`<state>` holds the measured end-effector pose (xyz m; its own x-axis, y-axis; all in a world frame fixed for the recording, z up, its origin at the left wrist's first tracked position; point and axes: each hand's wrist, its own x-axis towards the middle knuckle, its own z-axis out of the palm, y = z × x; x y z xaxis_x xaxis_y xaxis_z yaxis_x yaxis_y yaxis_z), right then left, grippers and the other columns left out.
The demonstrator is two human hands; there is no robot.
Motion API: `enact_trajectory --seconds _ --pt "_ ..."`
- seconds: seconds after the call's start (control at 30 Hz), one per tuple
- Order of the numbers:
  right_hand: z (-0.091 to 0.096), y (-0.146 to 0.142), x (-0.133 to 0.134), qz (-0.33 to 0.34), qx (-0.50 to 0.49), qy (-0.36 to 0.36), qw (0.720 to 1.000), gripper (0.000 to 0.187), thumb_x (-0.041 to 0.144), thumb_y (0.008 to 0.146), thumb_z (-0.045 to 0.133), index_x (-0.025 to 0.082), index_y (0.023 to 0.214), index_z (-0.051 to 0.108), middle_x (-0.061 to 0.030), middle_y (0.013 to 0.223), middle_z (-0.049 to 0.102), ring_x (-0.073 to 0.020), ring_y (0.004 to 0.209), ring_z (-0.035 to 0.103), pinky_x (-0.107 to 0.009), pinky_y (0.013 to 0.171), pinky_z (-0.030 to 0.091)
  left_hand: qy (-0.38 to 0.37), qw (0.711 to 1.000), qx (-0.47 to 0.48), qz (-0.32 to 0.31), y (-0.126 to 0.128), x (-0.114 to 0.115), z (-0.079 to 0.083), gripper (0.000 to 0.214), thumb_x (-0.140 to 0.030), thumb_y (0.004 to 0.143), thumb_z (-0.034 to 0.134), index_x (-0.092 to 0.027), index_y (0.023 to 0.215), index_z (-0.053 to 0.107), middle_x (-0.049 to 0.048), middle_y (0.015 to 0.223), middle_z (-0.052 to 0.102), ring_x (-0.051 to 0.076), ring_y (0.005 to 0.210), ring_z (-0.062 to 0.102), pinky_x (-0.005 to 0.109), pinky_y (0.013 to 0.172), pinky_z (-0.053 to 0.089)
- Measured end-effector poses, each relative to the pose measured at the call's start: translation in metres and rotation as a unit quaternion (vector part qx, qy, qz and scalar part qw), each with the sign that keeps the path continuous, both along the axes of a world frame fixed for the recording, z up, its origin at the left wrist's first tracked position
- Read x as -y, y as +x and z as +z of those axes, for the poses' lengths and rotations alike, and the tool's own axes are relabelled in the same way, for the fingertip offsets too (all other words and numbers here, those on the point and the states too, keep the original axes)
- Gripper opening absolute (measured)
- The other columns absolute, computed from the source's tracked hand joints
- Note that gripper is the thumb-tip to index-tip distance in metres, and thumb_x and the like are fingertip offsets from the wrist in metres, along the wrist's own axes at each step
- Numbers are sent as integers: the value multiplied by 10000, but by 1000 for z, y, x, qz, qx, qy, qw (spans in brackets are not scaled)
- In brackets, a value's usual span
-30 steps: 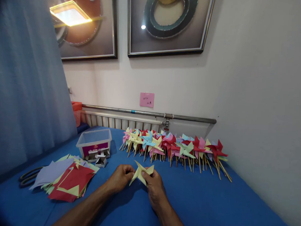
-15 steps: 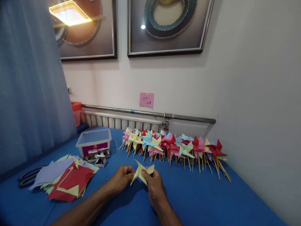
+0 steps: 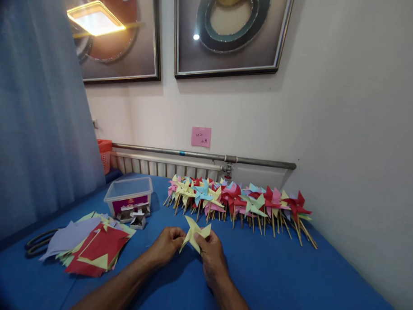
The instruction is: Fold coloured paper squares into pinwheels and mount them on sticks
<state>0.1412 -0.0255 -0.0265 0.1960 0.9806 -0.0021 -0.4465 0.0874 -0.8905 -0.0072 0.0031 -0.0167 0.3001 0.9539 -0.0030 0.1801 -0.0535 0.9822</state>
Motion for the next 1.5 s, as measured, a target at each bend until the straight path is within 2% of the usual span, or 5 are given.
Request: enact_trajectory --seconds 0.4,0.63,1.0,1.3,1.5 --pt "-1 0 0 -2 -16 -12 1000 436 350 542 943 192 867 699 -6 739 748 -206 671 683 -300 654 513 -4 1000 0 -8 0 3 3 110 -255 750 588 -163 694 608 -52 528 496 95 489 374 239 497 269" --pt "-5 0 -2 -6 -1 -4 1000 463 396 547 936 199 889 695 -20 763 761 -234 690 698 -304 614 515 13 1000 3 -4 2 0 -5 125 -282 732 585 -164 696 604 -49 541 496 92 493 371 239 494 259" --pt "0 11 -8 -48 34 4 998 408 382 520 934 193 791 695 11 654 719 -166 540 606 -282 557 472 7 999 -33 -10 -4 -4 -5 113 -254 724 600 -153 716 651 -52 540 496 96 501 359 242 512 264" --pt "2 23 -12 -102 61 26 993 363 398 566 908 207 804 711 11 678 721 -198 625 640 -298 617 485 191 959 -208 -5 -16 2 5 161 -219 790 590 -167 789 743 31 812 691 174 783 581 264 714 367" --pt "9 25 -11 -95 43 22 994 460 478 558 918 201 865 718 -23 770 761 -216 685 673 -317 661 518 97 985 -140 -29 -9 -3 -8 109 -224 780 587 -155 746 664 -27 631 561 122 590 467 249 579 302"
